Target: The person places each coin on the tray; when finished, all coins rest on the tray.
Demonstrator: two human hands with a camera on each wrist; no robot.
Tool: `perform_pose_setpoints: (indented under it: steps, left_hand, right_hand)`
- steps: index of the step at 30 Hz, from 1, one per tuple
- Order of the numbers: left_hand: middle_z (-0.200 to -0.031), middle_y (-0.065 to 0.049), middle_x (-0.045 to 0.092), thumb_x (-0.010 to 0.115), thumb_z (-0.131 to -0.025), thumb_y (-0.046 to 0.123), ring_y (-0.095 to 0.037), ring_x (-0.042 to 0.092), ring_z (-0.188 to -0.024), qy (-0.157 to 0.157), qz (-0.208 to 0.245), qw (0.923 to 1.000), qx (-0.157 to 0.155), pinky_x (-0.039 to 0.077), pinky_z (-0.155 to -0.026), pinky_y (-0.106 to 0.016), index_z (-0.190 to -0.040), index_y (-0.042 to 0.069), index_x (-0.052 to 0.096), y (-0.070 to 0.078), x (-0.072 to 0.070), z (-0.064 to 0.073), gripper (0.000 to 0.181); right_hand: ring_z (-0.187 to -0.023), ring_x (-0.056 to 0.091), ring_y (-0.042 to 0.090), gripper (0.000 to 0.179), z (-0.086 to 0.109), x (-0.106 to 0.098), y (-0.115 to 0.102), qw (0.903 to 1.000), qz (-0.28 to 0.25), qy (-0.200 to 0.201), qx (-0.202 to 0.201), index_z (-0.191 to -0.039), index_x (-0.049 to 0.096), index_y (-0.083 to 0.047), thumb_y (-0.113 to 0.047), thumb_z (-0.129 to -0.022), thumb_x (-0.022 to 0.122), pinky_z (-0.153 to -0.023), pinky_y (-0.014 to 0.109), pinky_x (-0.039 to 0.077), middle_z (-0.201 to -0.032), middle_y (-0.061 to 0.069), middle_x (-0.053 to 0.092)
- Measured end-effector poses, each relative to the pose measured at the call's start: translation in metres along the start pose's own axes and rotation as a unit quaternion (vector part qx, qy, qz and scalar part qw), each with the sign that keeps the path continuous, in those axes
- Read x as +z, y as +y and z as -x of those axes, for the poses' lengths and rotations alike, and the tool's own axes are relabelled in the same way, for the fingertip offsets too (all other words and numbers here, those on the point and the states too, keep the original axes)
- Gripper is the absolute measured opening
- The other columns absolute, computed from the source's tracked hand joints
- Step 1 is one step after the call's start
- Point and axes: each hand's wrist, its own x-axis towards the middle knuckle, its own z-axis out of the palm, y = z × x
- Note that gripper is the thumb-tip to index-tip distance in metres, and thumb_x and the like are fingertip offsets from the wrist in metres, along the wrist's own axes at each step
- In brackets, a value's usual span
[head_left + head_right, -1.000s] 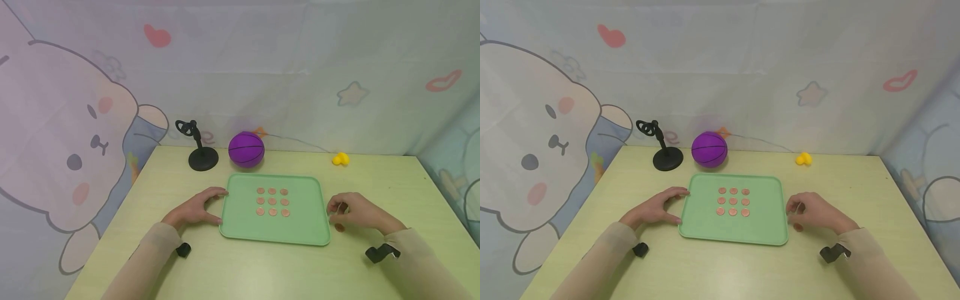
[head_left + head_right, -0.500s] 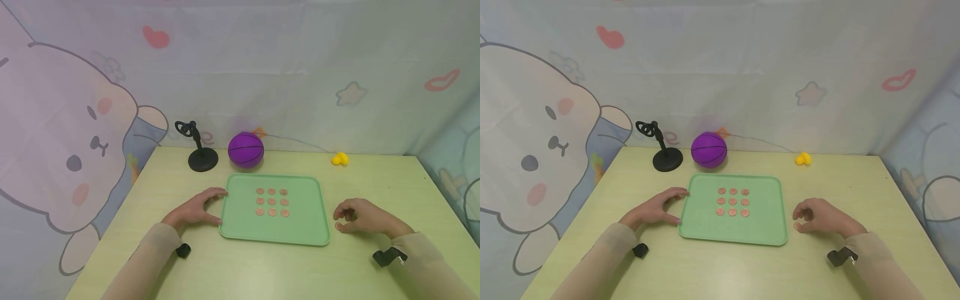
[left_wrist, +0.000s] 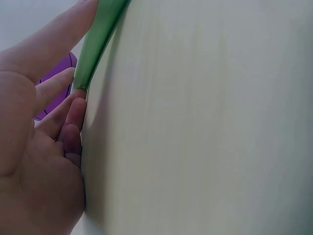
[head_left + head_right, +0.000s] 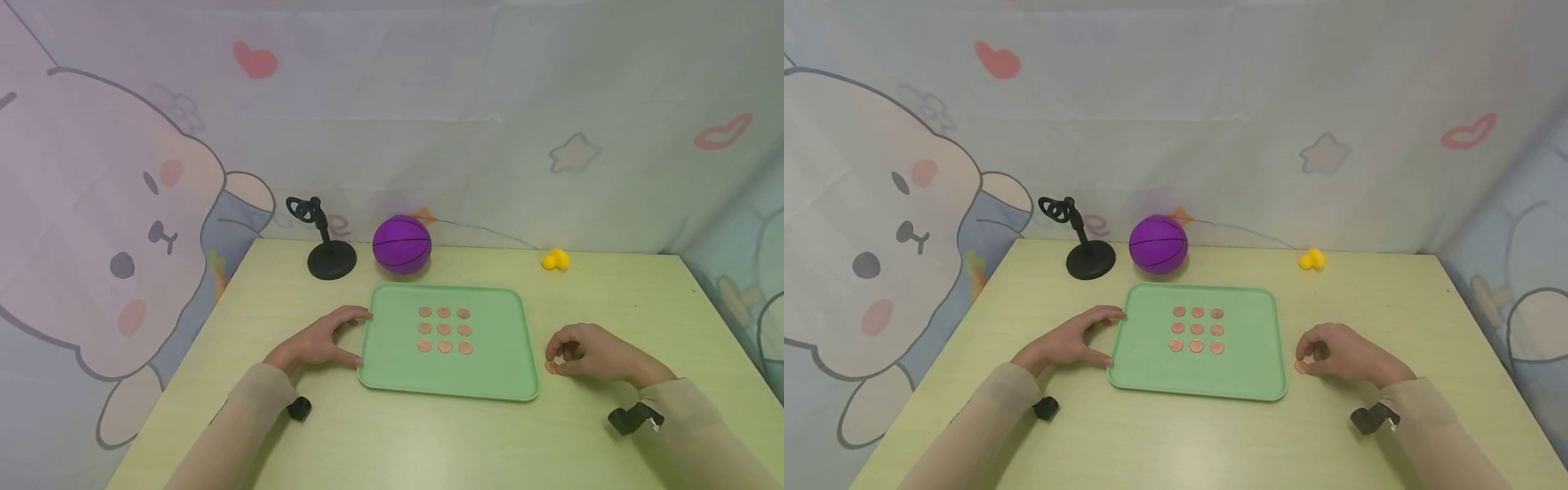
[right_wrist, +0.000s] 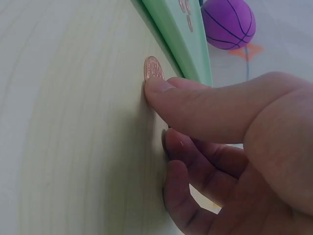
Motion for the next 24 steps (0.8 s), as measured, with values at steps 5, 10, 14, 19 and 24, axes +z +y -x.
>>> perform_pose_setpoints:
  steps: [5,10,14,19,24]
  left_hand:
    - [-0.158,0.003,0.045,0.098,-0.074,0.033,-0.025,0.044,-0.138,-0.002,0.004,1.0000,0.001,0.028,-0.124,-0.053,-0.151,0.026,0.054,-0.0003,0.0004,-0.0002,0.089]
    - [-0.158,0.003,0.044,0.098,-0.074,0.033,-0.025,0.044,-0.138,-0.002,0.004,1.0000,-0.001,0.027,-0.124,-0.053,-0.151,0.026,0.054,-0.0003,0.0000,-0.0004,0.089]
    - [-0.158,0.003,0.044,0.098,-0.074,0.033,-0.025,0.044,-0.138,-0.004,0.003,1.0000,-0.001,0.027,-0.124,-0.053,-0.152,0.026,0.053,0.0002,-0.0006,-0.0008,0.090]
    - [-0.158,0.002,0.044,0.098,-0.075,0.032,-0.026,0.045,-0.138,-0.006,0.001,1.0000,0.001,0.027,-0.124,-0.052,-0.152,0.025,0.053,0.0007,-0.0010,-0.0007,0.090]
    - [-0.158,0.002,0.044,0.097,-0.075,0.031,-0.027,0.044,-0.138,-0.005,0.006,1.0000,0.002,0.027,-0.124,-0.053,-0.152,0.024,0.053,0.0004,-0.0008,-0.0003,0.089]
  right_hand:
    - [-0.082,0.056,0.006,0.011,-0.0015,-0.0004,0.0004,0.9998,0.009,-0.013,-0.008,-0.097,0.072,-0.023,-0.029,-0.094,0.081,-0.072,0.024,0.052,-0.094,-0.007,0.064]
    - [-0.085,0.055,0.009,0.009,-0.0013,-0.0004,-0.0005,0.9993,0.013,-0.024,-0.027,-0.101,0.071,-0.025,-0.025,-0.097,0.079,-0.075,0.025,0.052,-0.097,-0.005,0.062]
    - [-0.084,0.053,0.011,0.009,-0.0015,-0.0012,-0.0027,0.9983,0.022,-0.028,-0.046,-0.100,0.070,-0.025,-0.020,-0.097,0.077,-0.073,0.025,0.050,-0.093,-0.003,0.058]
    - [-0.083,0.049,0.009,0.011,-0.0036,-0.0014,-0.0064,0.9968,0.036,-0.038,-0.061,-0.098,0.068,-0.023,-0.015,-0.098,0.076,-0.071,0.025,0.046,-0.089,-0.003,0.054]
    - [-0.081,0.046,0.008,0.013,-0.0067,-0.0014,-0.0091,0.9952,0.053,-0.041,-0.072,-0.096,0.067,-0.020,-0.011,-0.097,0.076,-0.069,0.025,0.042,-0.086,-0.004,0.051]
